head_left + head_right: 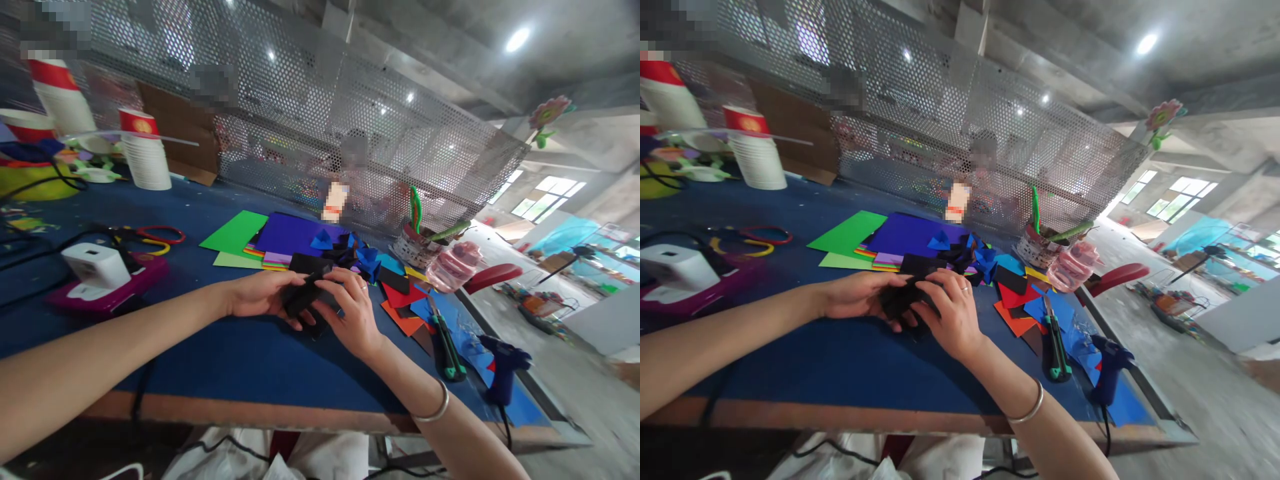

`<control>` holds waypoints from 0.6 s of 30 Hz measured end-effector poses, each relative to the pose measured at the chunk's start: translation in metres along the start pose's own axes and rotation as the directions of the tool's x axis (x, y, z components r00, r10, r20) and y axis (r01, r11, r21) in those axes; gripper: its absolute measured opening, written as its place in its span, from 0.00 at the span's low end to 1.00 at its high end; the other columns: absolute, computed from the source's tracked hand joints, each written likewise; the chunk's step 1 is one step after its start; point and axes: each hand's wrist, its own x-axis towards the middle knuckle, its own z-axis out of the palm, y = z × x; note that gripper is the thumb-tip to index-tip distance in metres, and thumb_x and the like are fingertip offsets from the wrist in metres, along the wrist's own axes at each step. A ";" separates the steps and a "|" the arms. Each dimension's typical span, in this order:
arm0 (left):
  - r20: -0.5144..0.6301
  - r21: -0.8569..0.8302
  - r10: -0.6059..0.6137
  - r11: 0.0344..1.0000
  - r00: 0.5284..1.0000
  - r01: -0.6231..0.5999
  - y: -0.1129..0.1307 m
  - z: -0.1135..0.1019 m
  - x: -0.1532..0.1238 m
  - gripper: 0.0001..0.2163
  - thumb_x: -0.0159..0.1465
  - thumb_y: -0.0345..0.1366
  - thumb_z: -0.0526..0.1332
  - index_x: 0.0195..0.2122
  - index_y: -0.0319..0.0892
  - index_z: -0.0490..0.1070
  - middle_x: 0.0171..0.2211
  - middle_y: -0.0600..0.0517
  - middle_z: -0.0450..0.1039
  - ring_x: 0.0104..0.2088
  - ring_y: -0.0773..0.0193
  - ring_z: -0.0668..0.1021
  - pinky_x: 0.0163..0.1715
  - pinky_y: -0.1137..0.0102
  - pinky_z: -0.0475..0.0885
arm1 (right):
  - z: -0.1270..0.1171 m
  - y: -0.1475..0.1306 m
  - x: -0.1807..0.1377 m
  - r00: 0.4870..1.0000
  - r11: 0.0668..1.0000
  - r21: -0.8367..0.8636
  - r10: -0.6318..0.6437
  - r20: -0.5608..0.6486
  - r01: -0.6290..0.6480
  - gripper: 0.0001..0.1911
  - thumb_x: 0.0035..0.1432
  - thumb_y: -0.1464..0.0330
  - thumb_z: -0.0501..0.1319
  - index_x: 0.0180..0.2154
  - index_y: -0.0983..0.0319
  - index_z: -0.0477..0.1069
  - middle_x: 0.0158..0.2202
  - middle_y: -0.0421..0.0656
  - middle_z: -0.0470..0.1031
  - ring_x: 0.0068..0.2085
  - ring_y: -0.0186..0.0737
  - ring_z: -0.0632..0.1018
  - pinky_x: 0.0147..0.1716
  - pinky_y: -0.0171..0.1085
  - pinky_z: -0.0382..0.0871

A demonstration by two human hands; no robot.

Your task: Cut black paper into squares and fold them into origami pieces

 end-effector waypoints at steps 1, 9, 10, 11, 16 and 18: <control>0.009 0.018 -0.009 1.000 1.000 0.009 -0.001 0.003 -0.001 0.28 0.56 0.62 0.75 0.44 0.42 0.79 0.38 0.47 0.86 0.40 0.53 0.86 0.38 0.65 0.79 | 0.000 0.000 0.000 1.000 1.000 -0.005 0.008 -0.008 -0.008 0.09 0.72 0.67 0.66 0.52 0.56 0.79 0.52 0.50 0.82 0.60 0.52 0.81 0.60 0.53 0.77; 0.033 0.247 0.034 0.968 0.999 -0.041 -0.004 0.013 -0.005 0.31 0.50 0.64 0.79 0.39 0.41 0.84 0.33 0.48 0.84 0.34 0.59 0.82 0.37 0.67 0.77 | 0.005 -0.004 -0.005 0.973 0.971 0.105 0.202 0.115 -0.214 0.06 0.72 0.66 0.64 0.39 0.57 0.75 0.35 0.44 0.82 0.38 0.43 0.82 0.43 0.41 0.77; 0.018 0.282 0.057 0.958 0.998 -0.060 -0.006 0.011 -0.003 0.28 0.49 0.59 0.82 0.38 0.41 0.84 0.32 0.49 0.84 0.32 0.60 0.82 0.37 0.68 0.77 | 0.006 -0.004 -0.006 0.957 0.956 0.109 0.256 0.139 -0.272 0.06 0.72 0.66 0.64 0.38 0.57 0.75 0.34 0.43 0.82 0.37 0.43 0.82 0.43 0.40 0.76; 0.000 0.312 0.079 0.947 0.997 -0.075 -0.007 0.009 -0.001 0.25 0.49 0.56 0.83 0.36 0.41 0.84 0.31 0.50 0.84 0.30 0.62 0.81 0.36 0.68 0.77 | 0.006 -0.004 -0.006 0.938 0.937 0.121 0.308 0.157 -0.328 0.06 0.71 0.65 0.64 0.38 0.57 0.75 0.34 0.43 0.82 0.37 0.42 0.82 0.42 0.39 0.76; -0.147 0.395 0.229 0.905 0.962 -0.155 -0.012 0.001 0.007 0.20 0.50 0.51 0.81 0.37 0.43 0.84 0.32 0.53 0.83 0.31 0.63 0.80 0.36 0.69 0.76 | 0.008 -0.001 -0.004 0.869 0.824 0.279 0.447 0.214 -0.493 0.09 0.69 0.61 0.63 0.36 0.57 0.74 0.32 0.41 0.81 0.34 0.41 0.80 0.38 0.38 0.74; -0.222 0.418 0.300 0.889 0.928 -0.188 -0.011 0.000 0.009 0.20 0.51 0.49 0.80 0.40 0.45 0.85 0.34 0.54 0.84 0.35 0.62 0.81 0.38 0.70 0.76 | 0.008 0.000 -0.002 0.846 0.779 0.331 0.479 0.232 -0.532 0.10 0.68 0.59 0.63 0.36 0.57 0.74 0.33 0.41 0.81 0.34 0.41 0.81 0.38 0.38 0.74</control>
